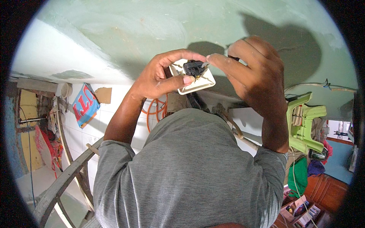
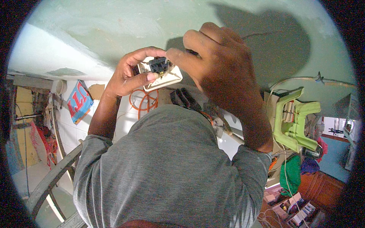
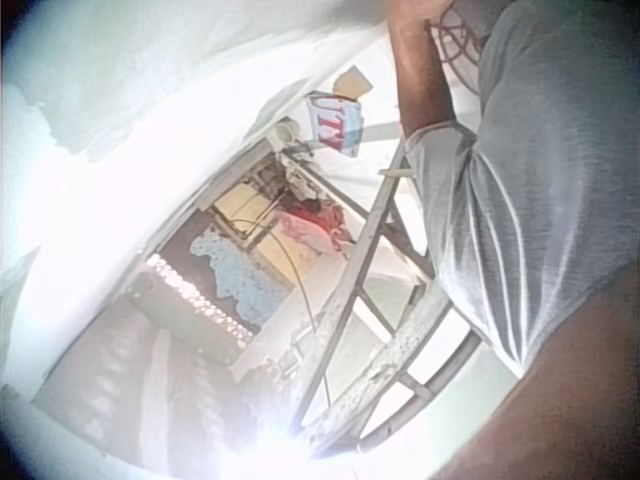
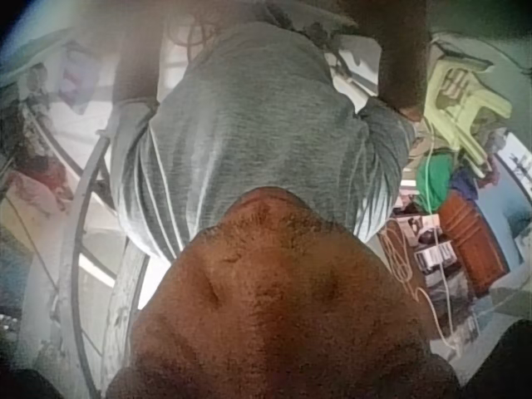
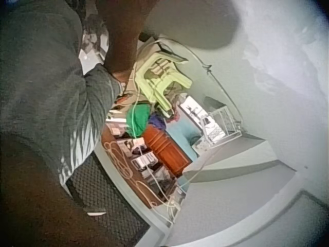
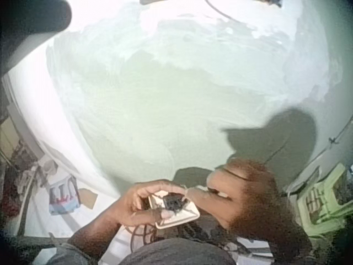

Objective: The person installs a wall switch by connecting wires to its terminals using a screwdriver and wire strippers. They strip wire ends, insert them into the switch, tighten the screws, and prepare the switch for mounting on the wall.

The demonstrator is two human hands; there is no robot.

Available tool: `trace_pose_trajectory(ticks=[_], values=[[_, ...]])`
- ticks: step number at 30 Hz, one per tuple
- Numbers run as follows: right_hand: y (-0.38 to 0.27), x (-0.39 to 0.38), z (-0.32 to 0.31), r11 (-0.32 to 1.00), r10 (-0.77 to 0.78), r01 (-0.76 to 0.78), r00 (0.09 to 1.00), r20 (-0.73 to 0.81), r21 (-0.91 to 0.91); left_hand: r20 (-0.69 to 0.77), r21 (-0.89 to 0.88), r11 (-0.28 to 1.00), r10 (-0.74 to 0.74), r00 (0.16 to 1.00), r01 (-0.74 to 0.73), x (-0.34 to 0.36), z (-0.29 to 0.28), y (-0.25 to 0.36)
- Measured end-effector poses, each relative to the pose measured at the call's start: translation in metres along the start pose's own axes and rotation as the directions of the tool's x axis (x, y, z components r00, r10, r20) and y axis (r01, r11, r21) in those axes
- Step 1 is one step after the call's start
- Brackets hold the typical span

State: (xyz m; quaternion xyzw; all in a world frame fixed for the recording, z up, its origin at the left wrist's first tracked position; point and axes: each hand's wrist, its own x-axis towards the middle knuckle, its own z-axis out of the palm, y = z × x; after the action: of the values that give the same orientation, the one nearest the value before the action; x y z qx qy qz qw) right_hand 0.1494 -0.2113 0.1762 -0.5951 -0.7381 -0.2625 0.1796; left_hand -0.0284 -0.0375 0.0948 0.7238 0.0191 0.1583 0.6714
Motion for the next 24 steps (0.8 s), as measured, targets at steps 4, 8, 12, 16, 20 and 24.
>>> trace_pose_trajectory(ticks=[4, 8, 12, 16, 20, 24], values=[[0.001, -0.001, 0.003, 1.0, 0.009, -0.009, 1.0, -0.01, 0.018, -0.001, -0.072, 0.997, 0.028, 1.0, -0.028, -0.001, 0.0, -0.008], [0.005, -0.001, 0.008, 1.0, -0.004, 0.006, 0.997, -0.076, 0.024, -0.022, -0.077, 0.994, 0.074, 0.997, -0.075, -0.004, 0.003, -0.011], [0.003, 0.001, 0.01, 1.0, 0.013, -0.012, 0.993, -0.114, 0.006, -0.039, -0.076, 0.982, 0.171, 0.985, -0.173, -0.005, 0.006, -0.017], [0.002, -0.007, 0.016, 0.998, 0.028, -0.023, 0.996, -0.085, 0.054, -0.049, 0.054, 0.987, 0.153, 0.987, -0.15, -0.011, 0.008, -0.014], [0.004, -0.007, 0.017, 0.997, 0.02, -0.015, 0.998, -0.066, 0.079, -0.112, 0.274, 0.94, 0.24, 0.964, -0.203, -0.016, 0.015, -0.01], [0.004, -0.005, 0.019, 0.997, 0.019, -0.011, 0.995, -0.095, 0.083, -0.213, 0.386, 0.898, 0.31, 0.927, -0.212, -0.019, 0.025, -0.007]])
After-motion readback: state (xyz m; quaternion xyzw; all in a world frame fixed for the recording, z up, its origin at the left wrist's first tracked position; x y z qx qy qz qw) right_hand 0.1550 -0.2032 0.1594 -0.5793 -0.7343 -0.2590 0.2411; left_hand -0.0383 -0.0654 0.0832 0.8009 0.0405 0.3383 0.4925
